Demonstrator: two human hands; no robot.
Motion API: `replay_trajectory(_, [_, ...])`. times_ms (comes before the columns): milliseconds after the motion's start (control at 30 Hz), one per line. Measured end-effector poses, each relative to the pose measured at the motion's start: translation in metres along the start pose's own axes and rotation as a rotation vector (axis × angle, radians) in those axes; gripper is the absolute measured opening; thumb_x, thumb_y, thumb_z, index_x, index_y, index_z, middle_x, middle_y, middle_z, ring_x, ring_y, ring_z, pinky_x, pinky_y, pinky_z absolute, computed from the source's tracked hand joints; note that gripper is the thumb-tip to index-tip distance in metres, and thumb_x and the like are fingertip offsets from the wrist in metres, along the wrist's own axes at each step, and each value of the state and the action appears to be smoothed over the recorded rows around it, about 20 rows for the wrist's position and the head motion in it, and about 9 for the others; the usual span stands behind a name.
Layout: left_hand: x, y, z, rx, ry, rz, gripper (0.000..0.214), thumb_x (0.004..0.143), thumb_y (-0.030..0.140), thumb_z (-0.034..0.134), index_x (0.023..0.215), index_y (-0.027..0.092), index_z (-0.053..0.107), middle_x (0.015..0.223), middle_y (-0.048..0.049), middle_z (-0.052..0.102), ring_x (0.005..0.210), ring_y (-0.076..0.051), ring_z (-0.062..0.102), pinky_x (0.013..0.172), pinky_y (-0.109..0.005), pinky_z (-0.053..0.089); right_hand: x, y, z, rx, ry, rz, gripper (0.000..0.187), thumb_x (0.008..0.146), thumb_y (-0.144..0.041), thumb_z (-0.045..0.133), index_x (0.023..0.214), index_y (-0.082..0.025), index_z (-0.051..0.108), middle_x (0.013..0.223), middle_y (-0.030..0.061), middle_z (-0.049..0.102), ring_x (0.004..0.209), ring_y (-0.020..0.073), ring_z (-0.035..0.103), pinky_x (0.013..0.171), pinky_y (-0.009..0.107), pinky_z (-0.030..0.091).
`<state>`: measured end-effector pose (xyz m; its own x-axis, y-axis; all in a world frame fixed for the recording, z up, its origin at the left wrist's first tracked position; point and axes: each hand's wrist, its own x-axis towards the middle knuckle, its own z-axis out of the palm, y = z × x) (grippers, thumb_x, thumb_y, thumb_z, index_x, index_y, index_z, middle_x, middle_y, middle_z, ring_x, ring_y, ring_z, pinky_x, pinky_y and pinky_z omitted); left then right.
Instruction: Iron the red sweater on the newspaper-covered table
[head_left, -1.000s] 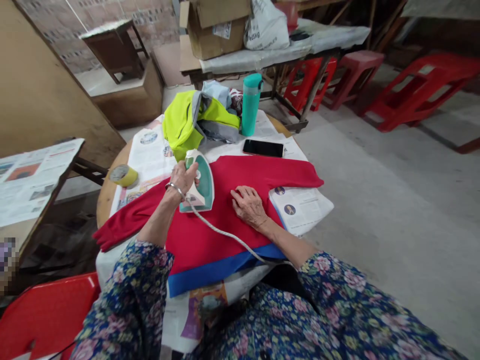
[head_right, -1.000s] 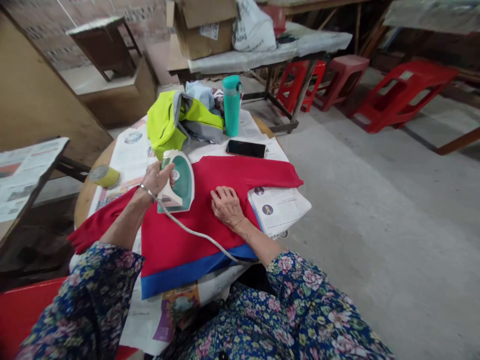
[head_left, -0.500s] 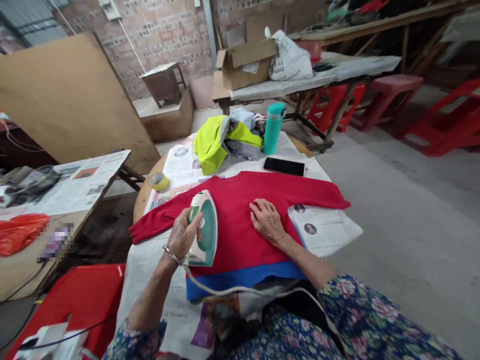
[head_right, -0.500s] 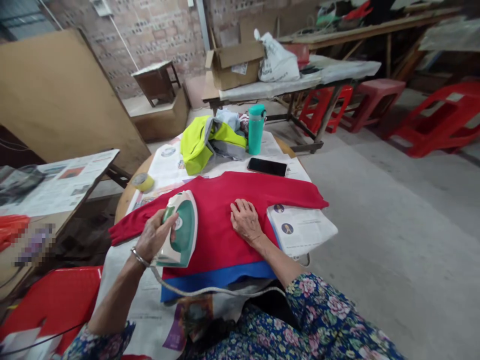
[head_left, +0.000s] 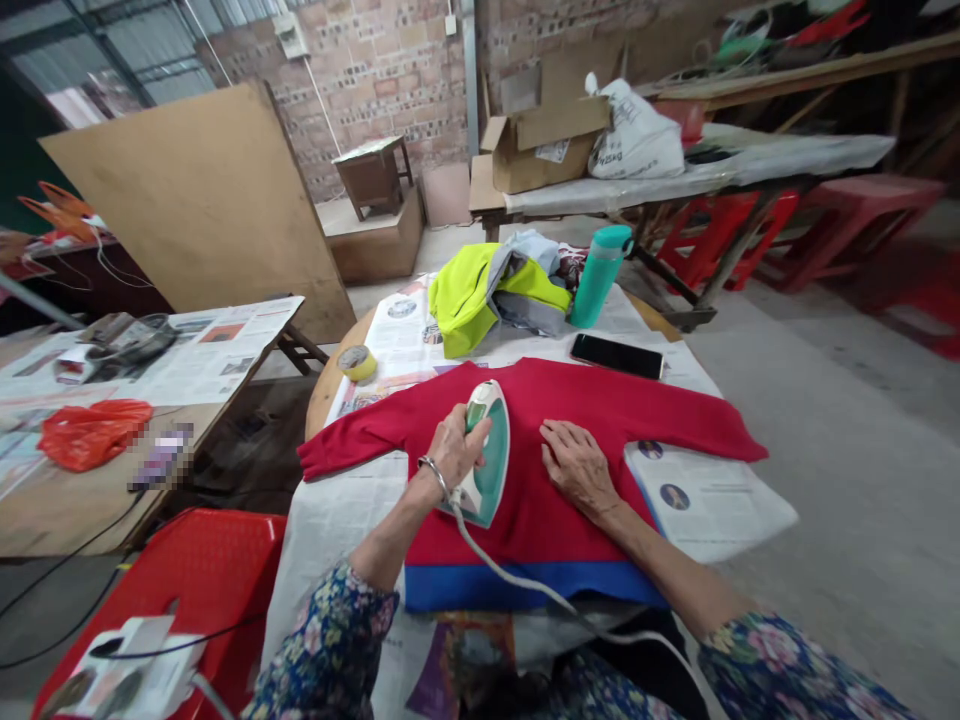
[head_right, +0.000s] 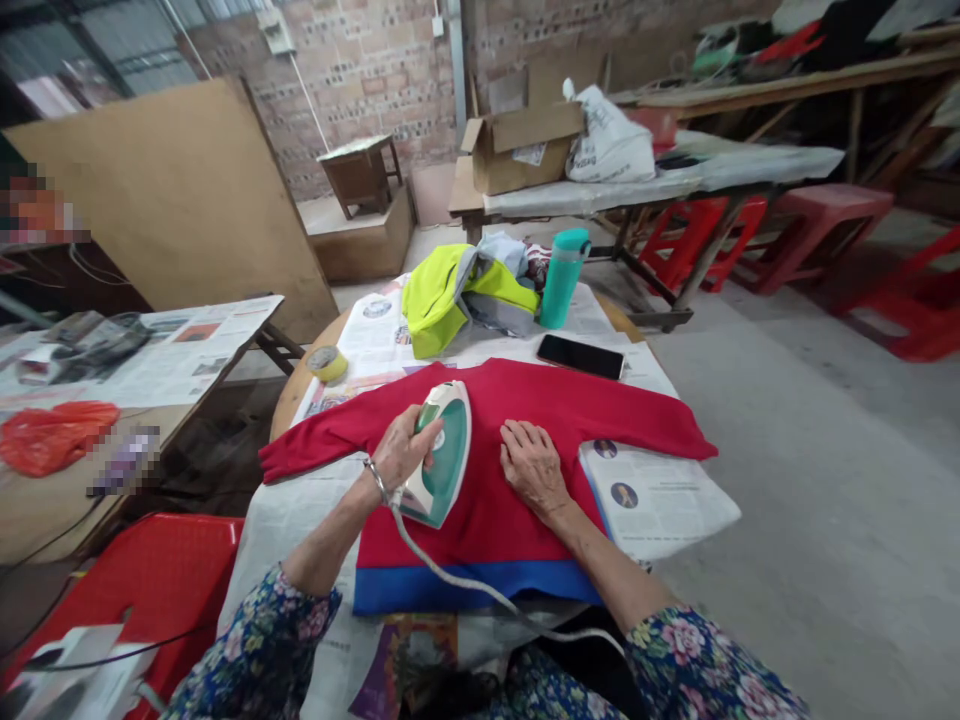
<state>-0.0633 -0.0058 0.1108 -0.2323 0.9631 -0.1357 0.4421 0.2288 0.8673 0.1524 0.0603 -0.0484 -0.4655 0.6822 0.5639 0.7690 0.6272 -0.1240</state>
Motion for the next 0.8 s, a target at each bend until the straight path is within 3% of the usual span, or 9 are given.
replay_trajectory(200, [0.039,0.0,-0.031,-0.081,0.241,-0.105,0.022,0.088,0.027,0.065,0.075,0.026,0.047,0.051,0.0099,0.05,0.038,-0.013,0.052,0.046,-0.025,0.036,0.001,0.0,0.002,-0.01,0.028,-0.002,0.041,0.1,-0.014,0.048,0.125,-0.019,0.08,0.129,0.0148,0.08,0.12,0.0298,0.07,0.106,0.045,0.052])
replay_trajectory(333, [0.041,-0.005,-0.039,-0.103,0.298,-0.103,0.023,0.088,0.03,0.063,0.076,0.026,0.045,0.051,0.0101,0.048,0.039,-0.013,0.051,0.045,-0.024,0.035,0.003,-0.002,-0.001,-0.025,0.01,0.0,0.04,0.099,-0.015,0.05,0.125,-0.02,0.08,0.129,0.0138,0.08,0.12,0.0297,0.07,0.106,0.045,0.052])
replay_trajectory(533, [-0.011,-0.014,-0.024,-0.08,0.114,0.055,0.028,0.088,0.05,0.065,0.079,0.028,0.05,0.046,0.0079,0.051,0.045,-0.017,0.056,0.051,-0.028,0.041,0.002,-0.002,-0.001,-0.031,0.025,-0.019,0.038,0.1,-0.014,0.051,0.125,-0.019,0.079,0.128,0.014,0.081,0.118,0.0288,0.071,0.105,0.043,0.052])
replay_trajectory(633, [-0.034,-0.017,-0.009,-0.066,-0.016,0.061,0.029,0.089,0.055,0.061,0.083,0.028,0.053,0.045,0.0079,0.051,0.045,-0.019,0.058,0.053,-0.029,0.043,0.003,-0.001,0.0,-0.016,0.009,-0.016,0.038,0.101,-0.014,0.051,0.125,-0.019,0.08,0.129,0.0142,0.081,0.119,0.029,0.071,0.105,0.043,0.051])
replay_trajectory(733, [-0.041,-0.017,-0.002,-0.045,-0.086,0.042,0.029,0.088,0.056,0.062,0.087,0.028,0.055,0.045,0.0079,0.052,0.044,-0.02,0.058,0.051,-0.03,0.042,0.007,-0.003,-0.005,-0.005,-0.016,-0.001,0.038,0.102,-0.015,0.05,0.126,-0.017,0.079,0.13,0.0149,0.08,0.12,0.0288,0.07,0.106,0.043,0.05])
replay_trajectory(800, [-0.035,-0.015,-0.006,-0.023,-0.07,0.035,0.029,0.086,0.054,0.065,0.086,0.028,0.055,0.043,0.0081,0.052,0.043,-0.019,0.057,0.05,-0.029,0.041,0.011,-0.007,-0.011,0.007,-0.063,0.031,0.039,0.102,-0.015,0.049,0.129,-0.017,0.078,0.133,0.0146,0.079,0.123,0.0291,0.068,0.108,0.045,0.049])
